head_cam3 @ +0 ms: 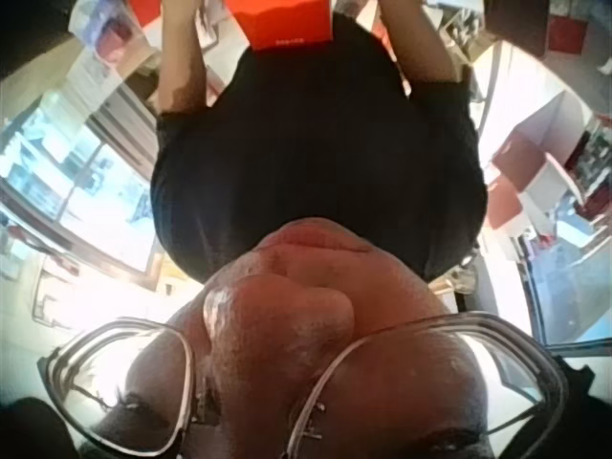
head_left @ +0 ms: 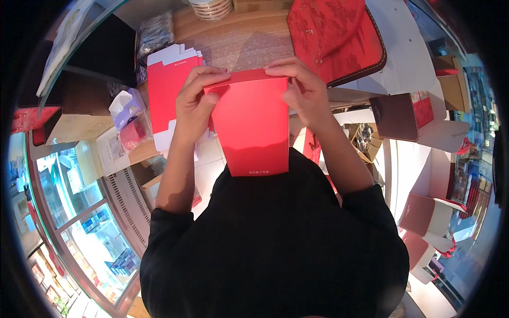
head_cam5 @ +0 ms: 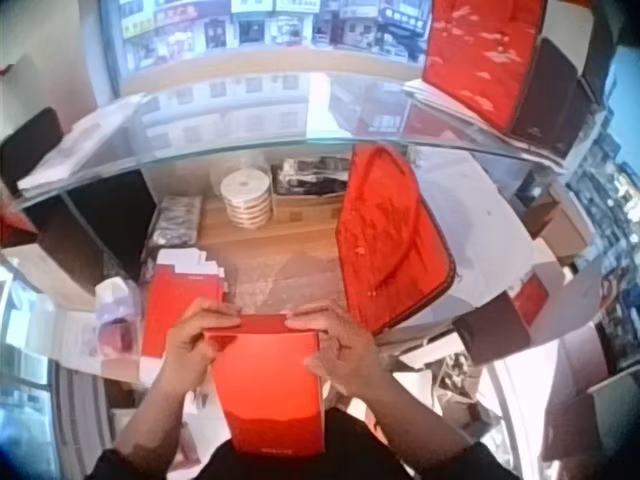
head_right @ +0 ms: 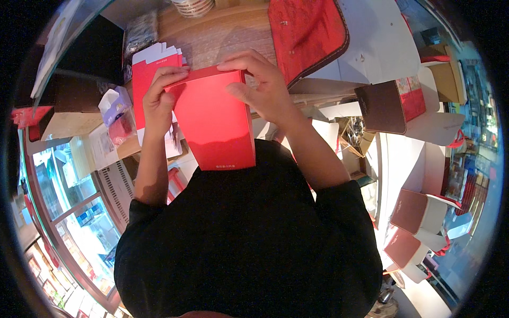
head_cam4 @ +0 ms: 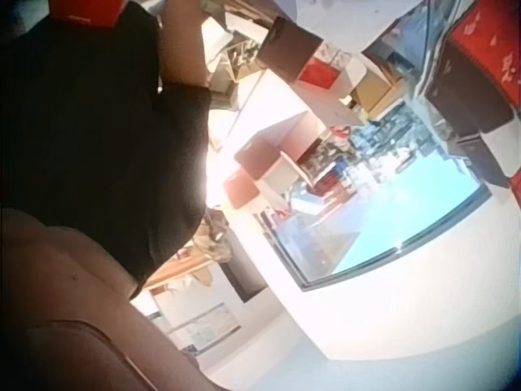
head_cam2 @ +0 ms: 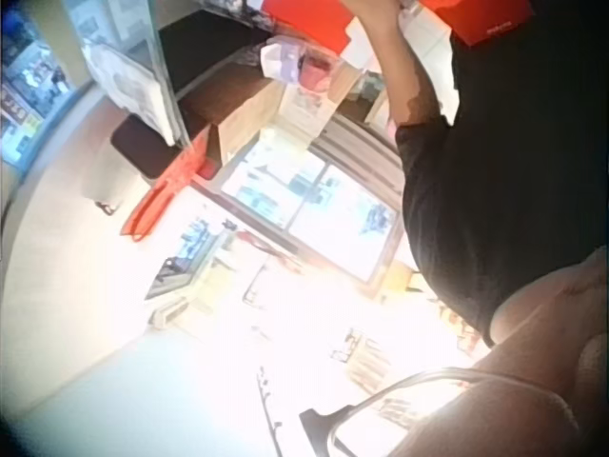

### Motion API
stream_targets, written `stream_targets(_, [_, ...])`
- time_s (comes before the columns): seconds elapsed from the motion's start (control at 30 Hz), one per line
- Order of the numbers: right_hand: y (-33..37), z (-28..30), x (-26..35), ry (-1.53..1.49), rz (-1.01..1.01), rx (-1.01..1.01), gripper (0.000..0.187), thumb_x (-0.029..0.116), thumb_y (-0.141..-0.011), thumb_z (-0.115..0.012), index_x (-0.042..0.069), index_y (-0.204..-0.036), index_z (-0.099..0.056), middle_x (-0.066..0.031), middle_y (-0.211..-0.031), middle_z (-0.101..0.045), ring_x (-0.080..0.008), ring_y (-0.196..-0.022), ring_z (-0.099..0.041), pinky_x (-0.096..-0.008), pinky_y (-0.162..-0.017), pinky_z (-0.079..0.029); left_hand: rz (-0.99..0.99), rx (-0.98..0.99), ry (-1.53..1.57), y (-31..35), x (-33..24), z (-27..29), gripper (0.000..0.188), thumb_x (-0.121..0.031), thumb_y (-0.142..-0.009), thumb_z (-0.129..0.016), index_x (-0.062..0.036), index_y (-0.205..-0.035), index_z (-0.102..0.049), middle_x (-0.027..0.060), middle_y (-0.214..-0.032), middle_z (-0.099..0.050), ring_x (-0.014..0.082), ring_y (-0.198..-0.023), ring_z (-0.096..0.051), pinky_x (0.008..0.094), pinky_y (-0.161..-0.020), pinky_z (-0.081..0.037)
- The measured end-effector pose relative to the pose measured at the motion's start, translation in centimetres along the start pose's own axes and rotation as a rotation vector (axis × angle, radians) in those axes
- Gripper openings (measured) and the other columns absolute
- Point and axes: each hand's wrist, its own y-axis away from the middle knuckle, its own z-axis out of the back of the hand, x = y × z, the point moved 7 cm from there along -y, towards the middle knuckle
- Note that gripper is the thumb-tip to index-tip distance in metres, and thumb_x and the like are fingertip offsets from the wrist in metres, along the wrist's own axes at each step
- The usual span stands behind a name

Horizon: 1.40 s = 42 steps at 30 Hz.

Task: The person assembles red cardboard boxes by folding the flaps and tucking them into slots to form a rectangular container. They repeat this process for multiple boxes, placing the finished units into a larger white shipping box on the table.

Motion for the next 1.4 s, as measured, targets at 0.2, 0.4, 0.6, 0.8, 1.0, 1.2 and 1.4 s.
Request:
stream_targets(0.2, [-0.4, -0.9, -2.3, -0.27, -0.403, 0.025, 0.01, 0.008, -0.086, -0.067, 0.004, -0.091, -0.06, -0.0064, -0.109, -0.061, -0.0084, -0.095, -0.056, -0.0241, -0.077, -0.047, 0.278, 0.028, 0.141, 0.0, 1.5, -0.4, 0.029, -0.022, -0.096, -0.051, 0.0011, -0.111, -0.062, 0.0117, -0.111, -0.06, 0.02, -0.108, -0.054, 0.0307, -0.095, -0.041])
stream_targets(0.4, [-0.1, -0.7, -1.9, -0.261, -0.36, 0.093, 0.014, 0.008, -0.086, -0.067, 0.005, -0.099, -0.061, -0.006, -0.11, -0.061, -0.0093, -0.095, -0.057, -0.0246, -0.079, -0.048, 0.612, 0.223, 0.201, 0.6, 1.4, -1.4, 0.037, -0.019, -0.093, -0.055, -0.0014, -0.126, -0.053, 0.0104, -0.124, -0.056, 0.0183, -0.116, -0.051, 0.0313, -0.1, -0.04])
stream_targets(0.6, [-0.4, -1.2, -1.0, -0.047, -0.446, 0.164, 0.031, 0.014, -0.087, -0.066, 0.008, -0.118, -0.065, -0.0078, -0.115, -0.06, -0.0151, -0.108, -0.057, -0.028, -0.092, -0.046, 0.514, 0.218, 0.172, 0.7, 1.3, -1.4, 0.035, -0.014, -0.093, -0.058, -0.0028, -0.126, -0.054, 0.0078, -0.118, -0.058, 0.0152, -0.109, -0.055, 0.028, -0.094, -0.043])
stream_targets(0.8, [-1.0, -0.4, -1.1, 0.064, -0.332, 0.312, 0.037, 0.016, -0.089, -0.064, 0.005, -0.124, -0.062, -0.0102, -0.125, -0.06, -0.0173, -0.112, -0.057, -0.0283, -0.094, -0.046, 0.571, 0.126, 0.26, 0.2, 1.3, -2.2, 0.032, -0.016, -0.094, -0.058, -0.0032, -0.123, -0.056, 0.0069, -0.118, -0.057, 0.0136, -0.108, -0.054, 0.027, -0.092, -0.044])
stream_targets(1.0, [-5.3, 0.0, 1.4, 0.43, -0.259, 0.523, 0.046, 0.023, -0.09, -0.064, 0.006, -0.132, -0.055, -0.011, -0.125, -0.06, -0.018, -0.112, -0.057, -0.0286, -0.094, -0.045, 0.135, 0.227, 0.037, -4.6, -2.6, -1.6, 0.041, -0.015, -0.092, -0.062, -0.0047, -0.13, -0.051, 0.0101, -0.124, -0.053, 0.0182, -0.112, -0.054, 0.0295, -0.095, -0.044])
stream_targets(1.2, [-6.6, 1.2, 1.3, 0.241, -0.265, 0.206, 0.044, 0.023, -0.093, -0.06, 0.006, -0.133, -0.053, -0.0099, -0.122, -0.06, -0.0153, -0.109, -0.057, -0.0283, -0.093, -0.045, -0.054, -0.068, -0.622, -5.5, -3.6, -1.0, 0.085, -0.037, -0.076, -0.077, -0.0004, -0.14, -0.035, 0.0206, -0.134, -0.045, 0.0318, -0.123, -0.046, 0.0416, -0.102, -0.037])
stream_targets(1.4, [-3.6, 0.8, -2.8, 0.069, -0.491, -0.021, 0.055, 0.031, -0.09, -0.062, 0.003, -0.134, -0.045, -0.0158, -0.117, -0.06, -0.0206, -0.103, -0.06, -0.0325, -0.089, -0.047, -0.032, -0.005, -0.992, -2.2, -3.2, -4.9, 0.128, -0.051, -0.05, -0.087, 0.0004, -0.146, -0.02, 0.0292, -0.148, -0.02, 0.0442, -0.133, -0.03, 0.062, -0.103, -0.026])
